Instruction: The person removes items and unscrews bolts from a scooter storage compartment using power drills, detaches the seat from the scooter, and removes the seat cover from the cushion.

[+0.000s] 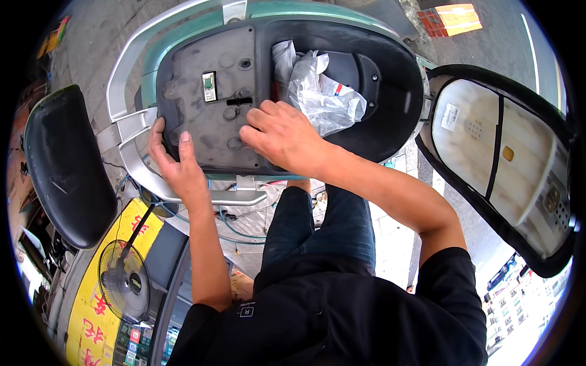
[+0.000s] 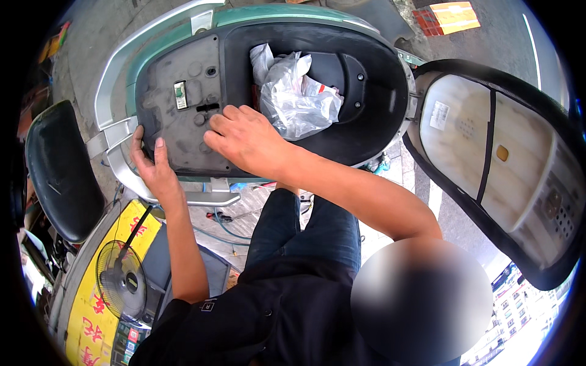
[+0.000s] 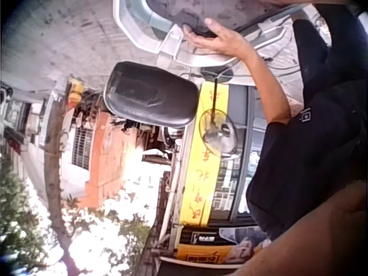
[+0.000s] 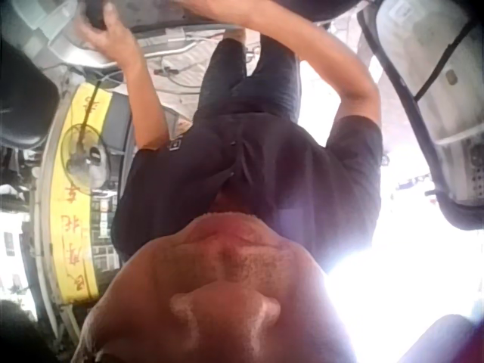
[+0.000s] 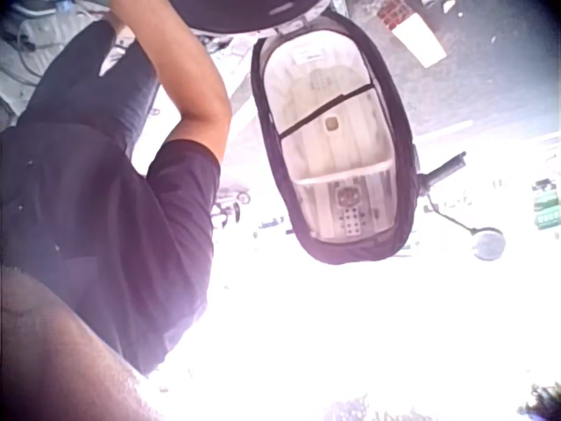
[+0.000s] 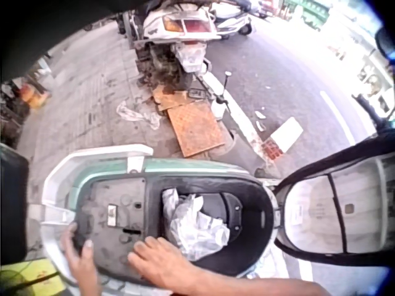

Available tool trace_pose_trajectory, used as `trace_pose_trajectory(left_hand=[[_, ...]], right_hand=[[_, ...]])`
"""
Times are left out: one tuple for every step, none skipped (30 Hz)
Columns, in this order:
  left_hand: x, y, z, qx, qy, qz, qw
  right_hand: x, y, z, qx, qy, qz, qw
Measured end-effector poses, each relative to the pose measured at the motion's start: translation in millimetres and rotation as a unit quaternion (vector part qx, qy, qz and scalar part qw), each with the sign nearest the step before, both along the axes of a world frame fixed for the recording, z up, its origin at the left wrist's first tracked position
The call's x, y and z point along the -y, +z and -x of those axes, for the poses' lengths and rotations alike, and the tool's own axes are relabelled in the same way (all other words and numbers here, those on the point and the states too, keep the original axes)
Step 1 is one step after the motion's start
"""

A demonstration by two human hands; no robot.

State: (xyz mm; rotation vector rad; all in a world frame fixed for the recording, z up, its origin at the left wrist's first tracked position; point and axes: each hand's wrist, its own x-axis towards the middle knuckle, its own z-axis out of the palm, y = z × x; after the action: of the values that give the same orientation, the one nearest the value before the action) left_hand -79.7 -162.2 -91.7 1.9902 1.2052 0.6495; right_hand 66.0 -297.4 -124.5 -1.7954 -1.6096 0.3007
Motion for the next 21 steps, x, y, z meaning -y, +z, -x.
trace_pose_trajectory(left_hand=[[0.6,0.0,-0.6,0.009,0.005,0.014,1.000],[0.1,-0.2,-0.5,0.010,0.002,0.014,1.000],[0.0,-0.2,-0.3,0.014,0.004,0.016,1.000],[0.7,-0.1,-0.5,0.018,0.006,0.017,1.000],[2.0,0.3,-0.6,0.018,0.002,0.017,1.000],[3.7,1.3,-0.7,0.041,0.011,0.019,0.999],[5.7,2.7,-0.9,0.065,0.021,0.021,0.997],[8.3,4.8,-2.0,0.088,0.030,0.023,0.995],[11.0,8.4,-4.8,0.073,0.001,-0.065,0.995],[16.4,17.5,-11.4,0.096,-0.042,-0.091,0.990],[25.4,24.5,-14.9,0.128,-0.079,-0.019,0.988],[36.6,29.0,-19.0,0.157,-0.112,0.054,0.980],[48.9,31.1,-31.3,0.140,-0.184,0.102,0.968],[61.4,29.5,-47.5,0.122,-0.253,0.148,0.948],[74.2,20.2,-65.7,0.062,-0.275,0.166,0.945],[85.0,7.8,-84.0,0.000,-0.293,0.181,0.939],[94.7,-10.2,-97.2,-0.003,-0.226,0.256,0.940],[101.2,-28.3,-107.6,-0.005,-0.156,0.329,0.931],[102.3,-42.1,-117.6,-0.013,-0.119,0.368,0.922],[102.7,-55.0,-127.1,-0.020,-0.080,0.405,0.911],[99.5,-76.1,-132.5,-0.058,-0.065,0.390,0.917]], right_hand=[[-1.6,-0.9,0.4,-0.012,-0.009,-0.006,1.000],[-3.3,-0.6,-0.5,-0.024,-0.018,-0.013,0.999],[-2.1,0.0,-3.4,-0.023,-0.022,-0.013,0.999],[0.7,0.9,-7.8,-0.050,-0.017,-0.016,0.998],[4.1,0.6,-11.8,-0.077,-0.011,-0.020,0.997],[9.8,-4.3,-18.6,-0.078,-0.014,-0.021,0.997],[17.1,-13.1,-29.5,-0.066,-0.081,-0.005,0.995],[25.4,-23.4,-40.9,-0.054,-0.147,0.010,0.988],[36.1,-39.5,-47.9,-0.020,-0.182,0.086,0.979],[48.7,-64.0,-51.5,0.014,-0.217,0.163,0.962],[61.6,-93.3,-53.0,0.014,-0.209,0.257,0.944],[70.6,-114.5,-52.6,-0.034,-0.223,0.348,0.910],[78.3,-135.8,-55.5,-0.087,-0.224,0.428,0.871],[84.2,-156.5,-61.3,-0.161,-0.232,0.473,0.835],[97.4,-181.5,-66.7,-0.225,-0.255,0.455,0.823],[107.0,-199.0,-72.8,-0.288,-0.274,0.434,0.808],[111.6,-204.3,-76.7,-0.272,-0.294,0.417,0.816],[117.0,-206.9,-79.4,-0.255,-0.315,0.400,0.822],[121.4,-207.0,-85.1,-0.210,-0.290,0.409,0.839],[125.7,-205.2,-86.5,-0.215,-0.289,0.408,0.839],[129.5,-204.2,-90.5,-0.178,-0.318,0.413,0.835]])
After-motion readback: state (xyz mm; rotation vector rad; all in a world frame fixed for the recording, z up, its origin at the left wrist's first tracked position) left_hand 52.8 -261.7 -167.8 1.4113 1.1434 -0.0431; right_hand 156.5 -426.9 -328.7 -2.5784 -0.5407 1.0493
